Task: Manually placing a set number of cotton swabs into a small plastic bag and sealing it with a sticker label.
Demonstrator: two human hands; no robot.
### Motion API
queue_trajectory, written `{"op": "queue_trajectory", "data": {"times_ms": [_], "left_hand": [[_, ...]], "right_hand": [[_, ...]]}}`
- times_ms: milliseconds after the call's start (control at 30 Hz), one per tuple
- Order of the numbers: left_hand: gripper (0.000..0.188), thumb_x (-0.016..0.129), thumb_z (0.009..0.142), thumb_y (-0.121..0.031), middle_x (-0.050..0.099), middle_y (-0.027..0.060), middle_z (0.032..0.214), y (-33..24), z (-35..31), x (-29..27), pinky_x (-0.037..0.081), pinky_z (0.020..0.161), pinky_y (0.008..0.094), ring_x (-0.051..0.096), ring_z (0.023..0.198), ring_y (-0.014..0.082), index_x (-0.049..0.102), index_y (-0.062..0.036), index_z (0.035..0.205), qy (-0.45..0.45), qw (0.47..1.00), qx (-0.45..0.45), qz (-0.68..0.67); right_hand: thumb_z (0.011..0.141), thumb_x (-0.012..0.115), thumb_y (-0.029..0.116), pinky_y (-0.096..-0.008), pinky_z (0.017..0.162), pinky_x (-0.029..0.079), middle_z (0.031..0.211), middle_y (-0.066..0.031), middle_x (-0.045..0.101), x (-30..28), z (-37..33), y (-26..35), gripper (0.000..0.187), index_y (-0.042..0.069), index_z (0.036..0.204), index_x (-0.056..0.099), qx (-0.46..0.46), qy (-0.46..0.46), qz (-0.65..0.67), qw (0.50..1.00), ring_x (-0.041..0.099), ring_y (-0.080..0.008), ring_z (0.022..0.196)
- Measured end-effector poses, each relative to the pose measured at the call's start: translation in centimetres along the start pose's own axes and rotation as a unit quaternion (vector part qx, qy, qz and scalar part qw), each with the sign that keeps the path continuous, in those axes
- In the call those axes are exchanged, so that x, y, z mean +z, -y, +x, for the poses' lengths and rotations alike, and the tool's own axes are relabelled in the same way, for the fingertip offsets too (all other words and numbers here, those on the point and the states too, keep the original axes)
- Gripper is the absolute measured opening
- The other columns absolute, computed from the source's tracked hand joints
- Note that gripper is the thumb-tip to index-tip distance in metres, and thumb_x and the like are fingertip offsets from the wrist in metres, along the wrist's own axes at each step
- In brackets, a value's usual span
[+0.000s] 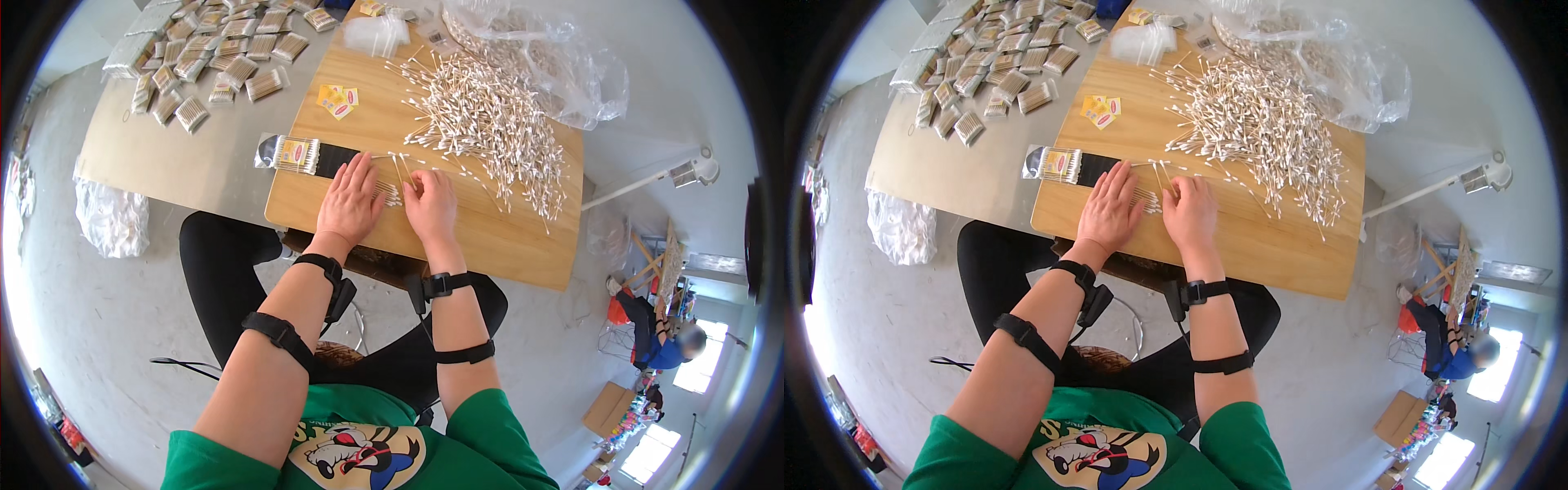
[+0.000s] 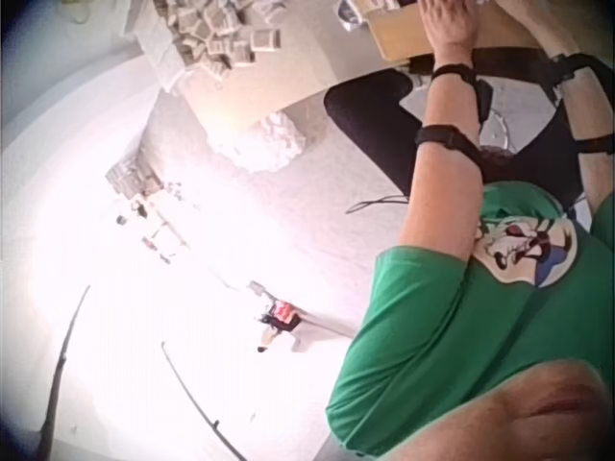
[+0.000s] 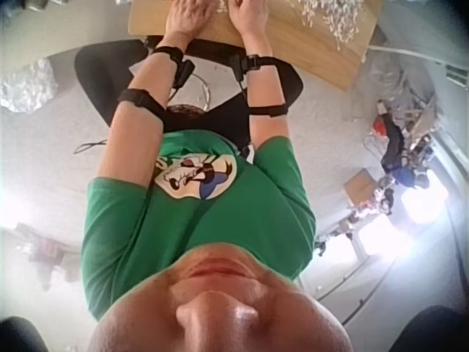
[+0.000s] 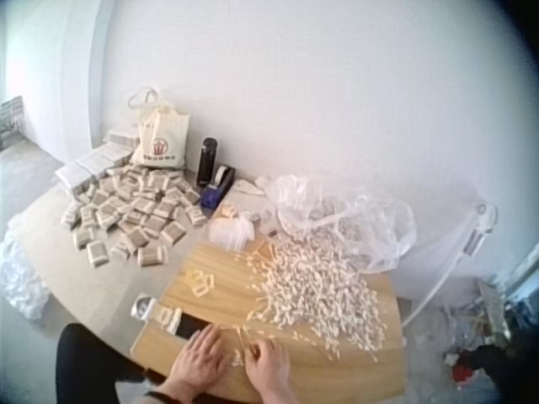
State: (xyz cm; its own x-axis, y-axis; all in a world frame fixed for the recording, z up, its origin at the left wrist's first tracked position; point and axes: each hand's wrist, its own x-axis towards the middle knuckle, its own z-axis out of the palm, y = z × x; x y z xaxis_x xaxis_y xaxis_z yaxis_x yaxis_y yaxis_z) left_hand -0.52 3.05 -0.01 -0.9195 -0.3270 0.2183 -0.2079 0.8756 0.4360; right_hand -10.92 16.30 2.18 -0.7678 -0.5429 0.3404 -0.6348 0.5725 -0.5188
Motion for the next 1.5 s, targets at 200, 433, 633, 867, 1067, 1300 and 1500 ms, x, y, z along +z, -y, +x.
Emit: {"op": "queue_trajectory", "data": {"times_ms": [200, 433, 633, 867, 1067, 1300, 1500], "left_hand": [[0.06, 0.044, 0.099, -0.041, 0.033, 0.0123, 0.157, 0.0, -0.1, 0.3, 0.021, 0.121, 0.0387, 0.029, 0.146, 0.0232, 0.044, -0.0011, 0.144, 0.028, 0.999, -0.005, 0.042], [0.063, 0.043, 0.1, -0.042, 0.031, 0.011, 0.159, -0.1, 0.1, 0.2, 0.02, 0.122, 0.038, 0.027, 0.147, 0.0216, 0.04, -0.0012, 0.147, 0.032, 0.997, -0.013, 0.062], [0.064, 0.044, 0.1, -0.043, 0.03, 0.0104, 0.159, 0.1, 0.0, 0.5, 0.019, 0.122, 0.0382, 0.027, 0.148, 0.0214, 0.037, -0.0035, 0.149, 0.03, 0.998, -0.011, 0.054], [0.059, 0.043, 0.1, -0.043, 0.03, 0.0098, 0.159, -0.3, 0.0, 0.1, 0.019, 0.122, 0.0392, 0.028, 0.147, 0.0217, 0.04, -0.0116, 0.15, 0.018, 0.999, 0.004, 0.037], [0.056, 0.045, 0.1, -0.042, 0.032, 0.0093, 0.159, 0.0, 0.0, 0.3, 0.019, 0.122, 0.0392, 0.029, 0.147, 0.022, 0.044, -0.0121, 0.148, 0.026, 0.998, -0.008, 0.049], [0.059, 0.046, 0.1, -0.041, 0.035, 0.0092, 0.157, -0.1, 0.0, 0.3, 0.02, 0.121, 0.0395, 0.029, 0.146, 0.0222, 0.04, -0.01, 0.149, 0.024, 0.999, -0.002, 0.04], [0.06, 0.046, 0.1, -0.04, 0.035, 0.01, 0.156, 0.1, -0.1, 0.4, 0.022, 0.121, 0.0404, 0.03, 0.146, 0.0233, 0.037, -0.0091, 0.15, 0.009, 0.999, -0.005, 0.031]], "right_hand": [[0.08, 0.071, 0.005, -0.0431, 0.073, 0.05, 0.087, -0.0094, 0.061, 0.5, 0.3, -0.9, 0.009, 0.007, 0.086, 0.065, -0.031, 0.01, -0.011, 0.999, 0.06, -0.0321, 0.087], [0.08, 0.071, 0.004, -0.0411, 0.071, 0.05, 0.082, -0.0074, 0.061, -0.2, 0.5, -1.1, 0.006, 0.009, 0.083, 0.07, -0.058, 0.023, 0.009, 0.998, 0.06, -0.0295, 0.082], [0.08, 0.072, 0.004, -0.0405, 0.069, 0.051, 0.08, -0.0067, 0.062, 1.1, 0.9, -0.5, 0.006, 0.008, 0.083, 0.071, -0.082, 0.014, 0.045, 0.996, 0.062, -0.0298, 0.079], [0.08, 0.072, 0.005, -0.0407, 0.069, 0.051, 0.084, -0.0091, 0.062, 1.3, 1.5, -1.3, 0.007, 0.007, 0.085, 0.068, 0.08, -0.014, 0.125, 0.989, 0.062, -0.0301, 0.078], [0.082, 0.072, 0.008, -0.0404, 0.066, 0.051, 0.084, -0.0097, 0.063, 1.1, 2.5, -2.0, 0.007, 0.005, 0.085, 0.067, -0.05, 0.041, 0.015, 0.998, 0.063, -0.0301, 0.074], [0.084, 0.069, 0.009, -0.0423, 0.069, 0.051, 0.083, -0.0114, 0.065, 0.9, 3.8, -2.7, 0.005, 0.004, 0.085, 0.067, 0.088, 0.052, 0.113, 0.988, 0.063, -0.0334, 0.078], [0.084, 0.069, 0.011, -0.0418, 0.069, 0.051, 0.084, -0.0095, 0.066, 2.1, 4.4, -1.4, 0.005, 0.006, 0.083, 0.069, -0.035, 0.06, 0.031, 0.997, 0.064, -0.0322, 0.081]]}}
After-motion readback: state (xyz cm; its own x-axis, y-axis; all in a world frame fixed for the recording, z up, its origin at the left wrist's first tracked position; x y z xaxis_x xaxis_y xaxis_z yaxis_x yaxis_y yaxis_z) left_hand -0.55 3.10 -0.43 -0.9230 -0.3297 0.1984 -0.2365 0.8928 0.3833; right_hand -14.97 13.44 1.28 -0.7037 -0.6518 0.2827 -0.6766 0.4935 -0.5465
